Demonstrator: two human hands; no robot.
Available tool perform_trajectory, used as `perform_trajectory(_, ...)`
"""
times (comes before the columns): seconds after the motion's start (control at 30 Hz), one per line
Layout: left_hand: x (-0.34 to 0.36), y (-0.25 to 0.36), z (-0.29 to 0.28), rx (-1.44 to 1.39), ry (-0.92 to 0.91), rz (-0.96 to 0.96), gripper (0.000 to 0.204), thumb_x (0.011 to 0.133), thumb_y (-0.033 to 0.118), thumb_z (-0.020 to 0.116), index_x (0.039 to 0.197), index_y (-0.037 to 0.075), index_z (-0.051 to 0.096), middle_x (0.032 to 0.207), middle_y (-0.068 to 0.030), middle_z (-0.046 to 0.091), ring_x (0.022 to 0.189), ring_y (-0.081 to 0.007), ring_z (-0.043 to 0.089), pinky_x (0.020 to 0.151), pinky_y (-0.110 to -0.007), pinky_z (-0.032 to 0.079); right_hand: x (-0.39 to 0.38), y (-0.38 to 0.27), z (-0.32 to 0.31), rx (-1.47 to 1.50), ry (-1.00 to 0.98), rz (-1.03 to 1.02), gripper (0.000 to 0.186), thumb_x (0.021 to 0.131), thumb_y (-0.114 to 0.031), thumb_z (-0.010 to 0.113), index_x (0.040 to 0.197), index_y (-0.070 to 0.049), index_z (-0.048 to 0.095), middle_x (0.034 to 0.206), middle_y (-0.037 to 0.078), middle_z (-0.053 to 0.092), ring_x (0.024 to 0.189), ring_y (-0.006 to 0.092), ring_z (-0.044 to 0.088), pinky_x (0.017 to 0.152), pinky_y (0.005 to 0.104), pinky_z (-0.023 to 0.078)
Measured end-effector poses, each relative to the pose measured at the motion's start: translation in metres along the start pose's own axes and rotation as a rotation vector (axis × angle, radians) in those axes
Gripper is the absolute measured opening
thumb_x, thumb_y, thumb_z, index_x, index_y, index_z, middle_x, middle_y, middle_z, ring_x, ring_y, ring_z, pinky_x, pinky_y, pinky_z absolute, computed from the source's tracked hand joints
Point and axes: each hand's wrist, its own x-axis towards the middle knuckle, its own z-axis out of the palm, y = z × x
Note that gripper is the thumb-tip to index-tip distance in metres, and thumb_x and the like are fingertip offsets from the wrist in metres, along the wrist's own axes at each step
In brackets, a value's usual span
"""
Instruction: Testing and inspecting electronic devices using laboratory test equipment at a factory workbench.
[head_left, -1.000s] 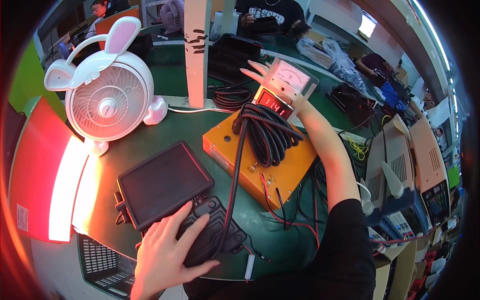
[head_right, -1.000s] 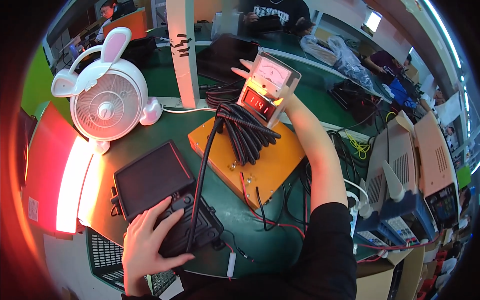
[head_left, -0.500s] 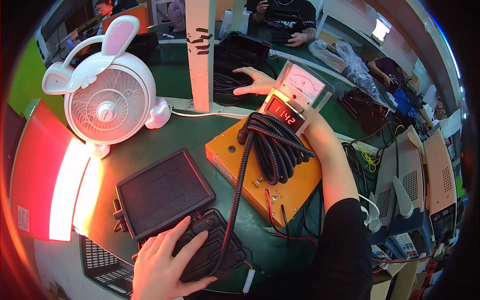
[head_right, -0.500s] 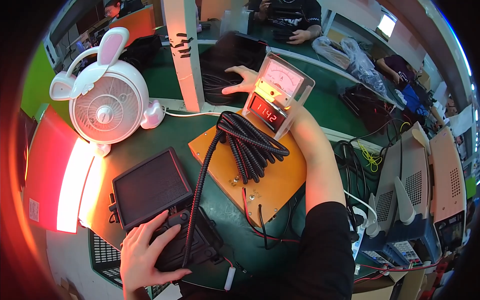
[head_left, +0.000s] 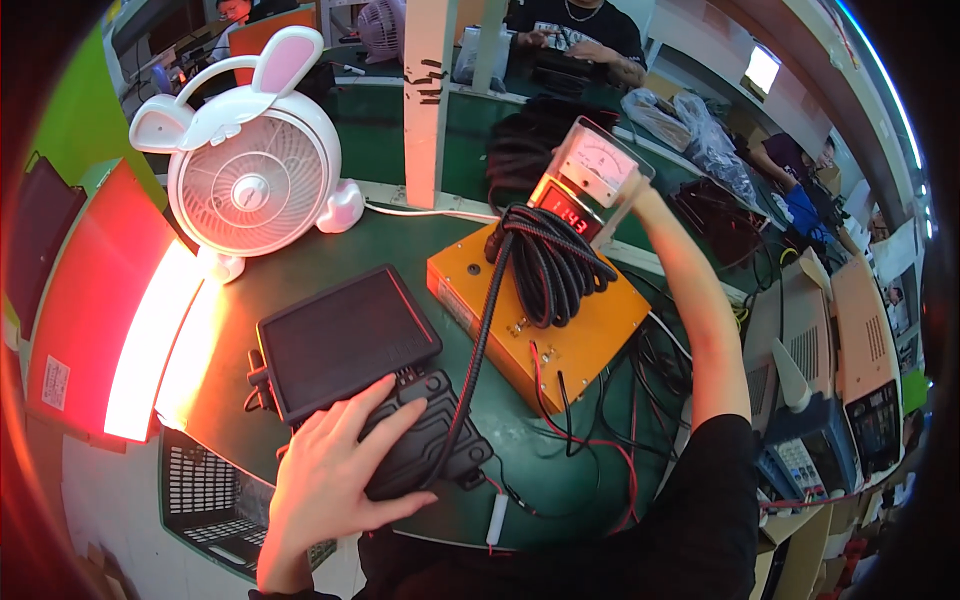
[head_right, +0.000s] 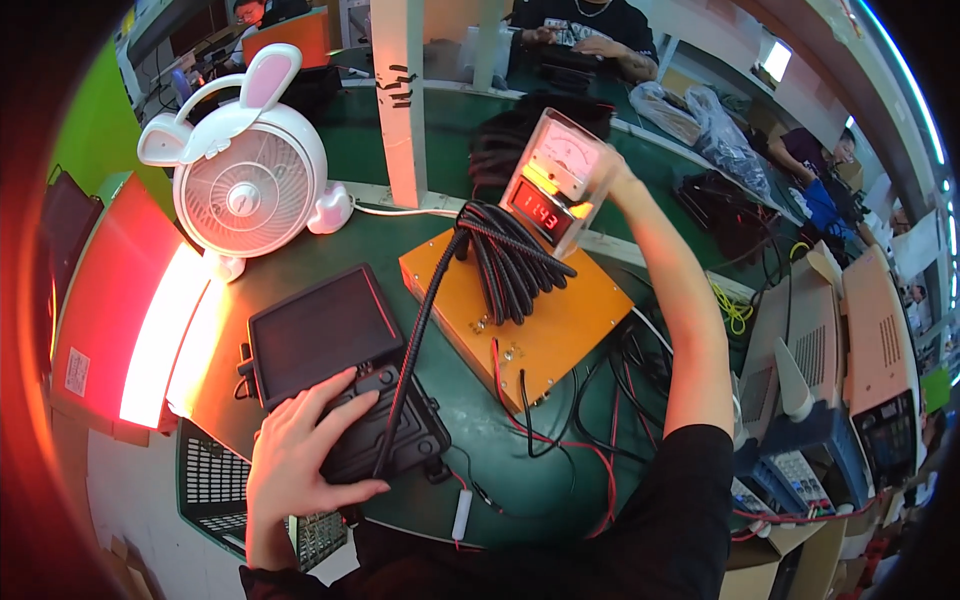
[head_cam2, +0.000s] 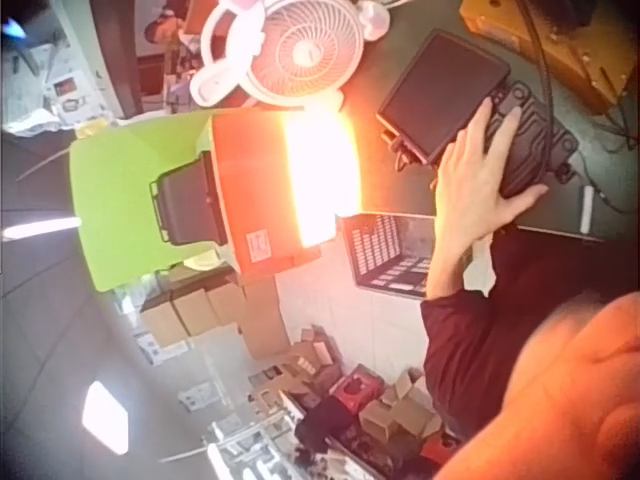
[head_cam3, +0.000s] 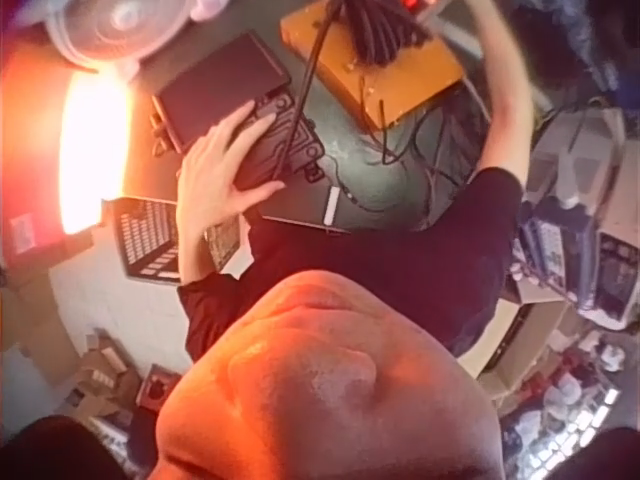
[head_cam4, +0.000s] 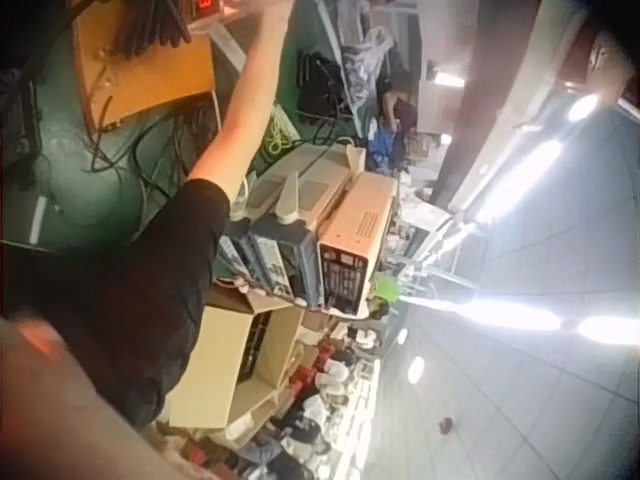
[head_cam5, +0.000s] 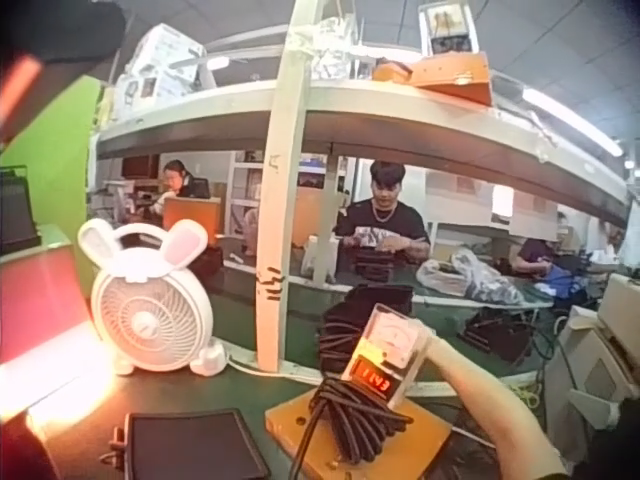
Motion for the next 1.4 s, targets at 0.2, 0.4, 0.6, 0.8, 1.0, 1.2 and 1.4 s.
perform_trajectory(0.2,-0.002,0.0,0.005,-0.006,0.044,0.013,0.074,0.053,0.035,0.077,0.118,0.008,0.053,0.122,-0.0154,0.048,0.097,-0.03,0.055,0.081,-0.037,0.044,-0.009,-0.077,-0.077,-0.639,0.203,0.403,0.049,0.071,-0.053,0.058,0.099,-0.014,0.064,0.087,0.014,0.061,0.083,0.0335,0.06,0.069,0.0418,0.048)
perform_trajectory(0.4,-0.002,-0.003,0.011,-0.019,0.078,0.049,0.073,0.056,0.034,0.075,0.12,0.008,0.051,0.123,-0.0145,0.048,0.103,-0.0332,0.052,0.086,-0.04,0.042,-0.06,-0.123,-0.096,-0.653,0.234,0.771,0.057,0.073,-0.064,0.051,0.095,-0.015,0.069,0.089,0.012,0.066,0.088,0.0296,0.062,0.077,0.036,0.048)
perform_trajectory(0.6,-0.005,-0.001,0.014,-0.031,0.116,0.064,0.07,0.057,0.033,0.074,0.119,0.008,0.051,0.121,-0.0114,0.049,0.101,-0.0329,0.054,0.084,-0.04,0.043,-0.102,-0.169,-0.1,-0.67,0.116,0.735,0.057,0.073,-0.065,0.052,0.093,-0.016,0.069,0.083,0.013,0.066,0.082,0.03,0.063,0.074,0.0377,0.049)
perform_trajectory(0.8,-0.008,-0.003,0.015,-0.06,0.119,0.063,0.068,0.058,0.029,0.074,0.119,0.008,0.051,0.121,-0.0103,0.05,0.102,-0.0319,0.053,0.085,-0.04,0.043,-0.121,-0.218,-0.085,-0.569,-0.238,0.894,0.06,0.07,-0.059,0.059,0.109,-0.014,0.062,0.105,0.013,0.062,0.101,0.0289,0.057,0.084,0.0427,0.045)
perform_trajectory(1.0,-0.006,-0.003,0.017,-0.081,0.116,0.051,0.067,0.059,0.029,0.074,0.119,0.009,0.051,0.12,-0.0102,0.051,0.102,-0.0321,0.054,0.086,-0.04,0.043,-0.085,-0.222,-0.073,-0.446,-0.166,0.724,0.083,0.066,-0.055,0.065,0.132,-0.01,0.041,0.127,0.016,0.047,0.119,0.0306,0.044,0.098,0.0372,0.035)
perform_trajectory(1.2,-0.006,-0.004,0.016,-0.064,0.143,0.094,0.066,0.06,0.03,0.074,0.118,0.008,0.052,0.118,-0.0108,0.052,0.101,-0.0316,0.055,0.084,-0.039,0.044,-0.066,-0.172,-0.019,-0.089,0.197,0.691,0.092,0.065,-0.05,0.07,0.132,0.002,0.035,0.13,0.024,0.042,0.123,0.0306,0.04,0.101,0.0341,0.033)
perform_trajectory(1.4,-0.008,-0.004,0.017,-0.068,0.13,0.079,0.068,0.058,0.03,0.075,0.119,0.008,0.052,0.118,-0.0108,0.052,0.1,-0.0314,0.055,0.084,-0.039,0.044,-0.07,-0.152,-0.043,0.445,0.955,0.86,0.036,0.072,-0.021,0.059,0.098,0.004,0.062,0.069,0.011,0.063,0.046,0.0197,0.058,0.048,0.0308,0.047)
